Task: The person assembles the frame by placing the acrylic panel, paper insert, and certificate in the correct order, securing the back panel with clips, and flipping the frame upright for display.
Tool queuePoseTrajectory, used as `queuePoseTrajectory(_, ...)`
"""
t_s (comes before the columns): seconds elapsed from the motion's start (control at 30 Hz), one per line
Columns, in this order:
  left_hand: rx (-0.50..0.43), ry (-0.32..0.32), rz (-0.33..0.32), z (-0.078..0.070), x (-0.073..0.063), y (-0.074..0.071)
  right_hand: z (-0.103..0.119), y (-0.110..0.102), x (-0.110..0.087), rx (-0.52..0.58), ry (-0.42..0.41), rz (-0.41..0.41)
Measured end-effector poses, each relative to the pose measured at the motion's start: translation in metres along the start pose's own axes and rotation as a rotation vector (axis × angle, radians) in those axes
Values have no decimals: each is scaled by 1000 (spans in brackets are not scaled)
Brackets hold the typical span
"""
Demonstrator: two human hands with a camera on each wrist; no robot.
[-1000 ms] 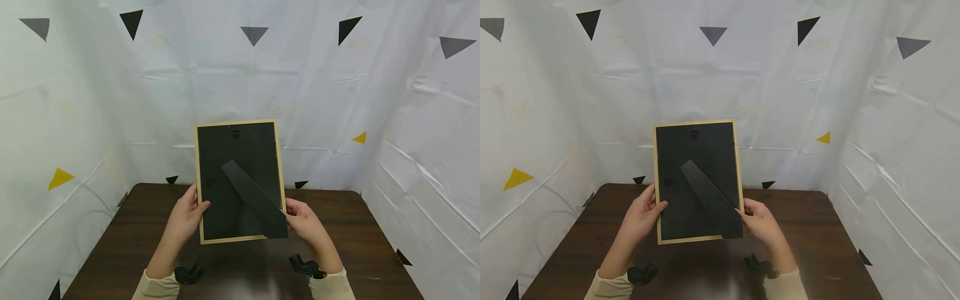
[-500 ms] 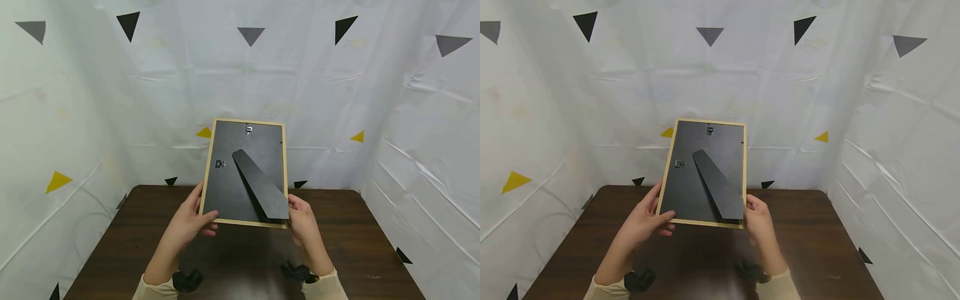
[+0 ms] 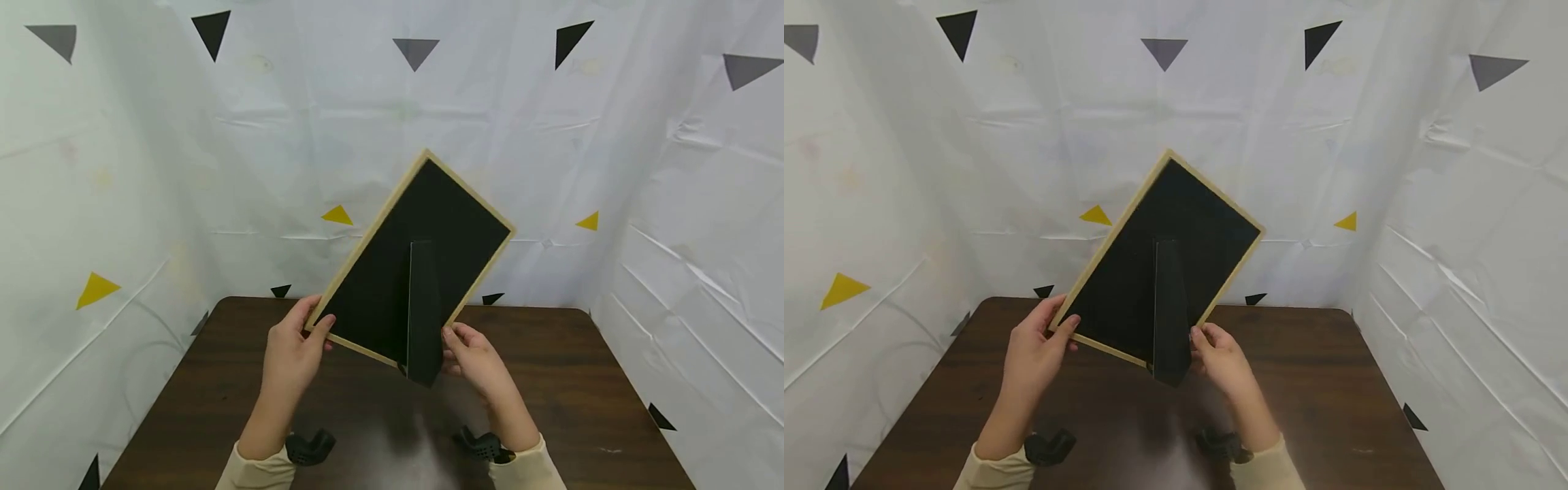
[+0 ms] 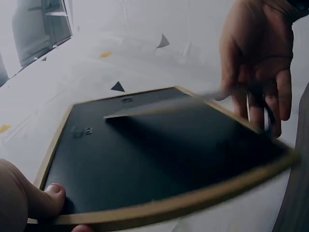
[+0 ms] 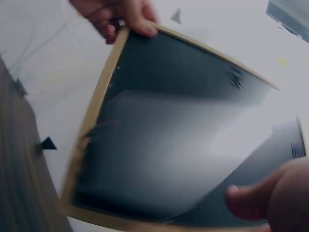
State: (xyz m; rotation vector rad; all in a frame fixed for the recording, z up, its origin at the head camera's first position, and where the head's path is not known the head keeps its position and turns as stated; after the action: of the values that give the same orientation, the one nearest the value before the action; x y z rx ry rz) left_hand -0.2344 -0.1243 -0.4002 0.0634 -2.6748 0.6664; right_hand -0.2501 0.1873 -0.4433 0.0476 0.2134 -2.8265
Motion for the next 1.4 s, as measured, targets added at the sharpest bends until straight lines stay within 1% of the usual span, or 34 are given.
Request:
queuePoseTrajectory(0.03,32,34,-27,-2,-1,0,0,2,1,-14,-4,-38)
queuePoseTrajectory(0.1,78,93,-59,-3,-1,2,-1,4,3,-37,-32,-113)
queuePoseTrajectory(0.13,96,118,-63,-2,-1,3,-1,6,4,-45,-47,-147)
queuePoseTrajectory(0.2,124,152,-51,-1,-1,7,0,11,5,-63,-94,-164)
queuePoseTrajectory(0.27,157,171,-45,1,-1,9,0,16,6,-67,-123,-142)
queuePoseTrajectory(0.37,211,190,-52,4,-2,10,-2,21,7,-70,-116,-78)
queuePoseTrajectory(0.47,250,200,-63,6,-2,8,-7,23,8,-75,-62,-32)
queuePoseTrajectory(0.57,297,225,-68,7,1,7,-13,24,10,-108,-8,19)
queuePoseTrajectory(0.63,330,257,-81,8,3,7,-17,27,11,-110,31,75)
queuePoseTrajectory(0.73,365,299,-110,9,6,6,-25,35,15,-112,81,182)
queuePoseTrajectory(0.83,385,332,-142,12,9,7,-34,44,19,-98,112,258)
queuePoseTrajectory(0.97,411,366,-167,20,12,10,-46,55,25,-74,133,307)
queuePoseTrajectory(1.07,424,371,-163,26,14,13,-55,60,29,-56,147,340)
queuePoseTrajectory(1.23,426,340,-139,38,18,16,-67,65,34,-17,167,378)
queuePoseTrajectory(1.33,432,321,-133,43,19,17,-70,63,35,-3,169,396)
queuePoseTrajectory(1.4,438,307,-126,46,20,17,-70,58,36,-30,164,401)
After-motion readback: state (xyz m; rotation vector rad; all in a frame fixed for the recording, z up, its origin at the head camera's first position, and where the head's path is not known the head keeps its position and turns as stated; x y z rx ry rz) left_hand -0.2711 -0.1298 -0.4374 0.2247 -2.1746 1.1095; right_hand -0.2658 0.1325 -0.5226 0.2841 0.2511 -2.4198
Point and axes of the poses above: each hand's wrist, its own x-axis towards the middle knuckle, its own y-axis out of the palm, z = x × y, the point moved 4 cm from there along x, towards the middle knuckle, and after that the axes turned 10 degrees about z, right-handed, at the moved point
